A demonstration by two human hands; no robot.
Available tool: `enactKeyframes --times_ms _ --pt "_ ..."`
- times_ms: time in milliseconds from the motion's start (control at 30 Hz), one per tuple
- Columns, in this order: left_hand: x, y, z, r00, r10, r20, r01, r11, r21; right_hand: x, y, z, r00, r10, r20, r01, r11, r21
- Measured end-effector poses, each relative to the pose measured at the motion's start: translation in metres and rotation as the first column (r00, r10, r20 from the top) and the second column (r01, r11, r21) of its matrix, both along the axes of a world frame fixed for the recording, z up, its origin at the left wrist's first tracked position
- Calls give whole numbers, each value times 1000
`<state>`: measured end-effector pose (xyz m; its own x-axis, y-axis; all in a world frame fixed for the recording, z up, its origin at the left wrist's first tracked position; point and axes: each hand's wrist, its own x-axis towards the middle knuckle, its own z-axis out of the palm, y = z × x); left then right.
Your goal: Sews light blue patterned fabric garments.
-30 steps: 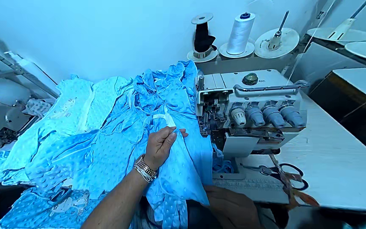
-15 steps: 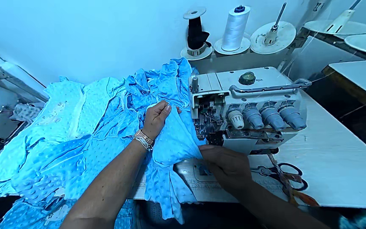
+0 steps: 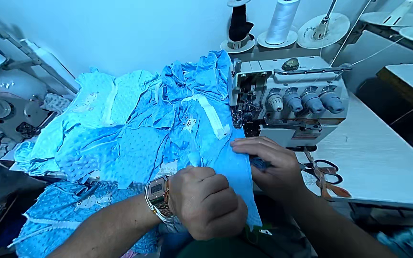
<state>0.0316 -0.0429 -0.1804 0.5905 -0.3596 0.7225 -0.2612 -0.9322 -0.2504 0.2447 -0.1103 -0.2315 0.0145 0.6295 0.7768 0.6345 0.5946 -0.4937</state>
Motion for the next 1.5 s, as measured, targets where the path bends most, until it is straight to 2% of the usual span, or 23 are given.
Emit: enactKeyframes --times_ms 100,167,300,433,500,533,600,667,733,833,967,1067,1133,1300,1500 --pt "-1 -2 -5 1000 1 19 -1 1000 18 -16 -28 7 981 195 -23 -192 977 97" --pt "-1 -4 -6 1000 -7 27 6 999 32 -25 -41 8 971 238 -21 -232 961 153" --pt "-3 -9 -6 999 -28 34 27 999 41 -32 -56 1 986 158 42 -164 953 255" --pt "-3 -13 -13 997 -77 6 77 997 -31 -36 -67 -18 993 70 91 -91 962 256" --pt "3 -13 -13 988 74 -134 -78 997 -22 -38 -73 -37 993 46 110 -68 977 204" --pt "8 -10 -14 947 197 -255 -200 980 13 -39 -75 -49 994 44 102 -62 982 176" --pt "25 -1 -26 796 386 -466 -406 912 62 -41 -79 -71 997 67 48 -73 988 133" --pt "39 11 -46 719 486 -496 -526 848 68 -42 -83 -80 997 73 21 -75 992 97" --pt "44 18 -52 684 547 -483 -603 796 47 -39 -82 -83 997 76 -7 -75 994 85" --pt "39 38 -56 752 470 -462 -542 840 -27 -33 -72 -84 996 62 -58 -57 995 81" --pt "34 77 -42 821 234 -520 -394 892 -222 -21 -48 -81 993 68 -100 -59 994 89" --pt "37 113 -31 839 44 -542 -281 888 -364 -12 -30 -74 993 61 -104 -52 995 91" --pt "42 138 -30 831 -24 -556 -269 857 -440 -4 -19 -68 996 39 -78 -33 996 85" --pt "60 175 -42 886 -36 -463 -246 809 -534 15 12 -56 1000 24 -6 -23 993 120" --pt "72 205 -52 919 26 -394 -225 854 -469 37 41 -42 990 -21 142 -3 986 165"
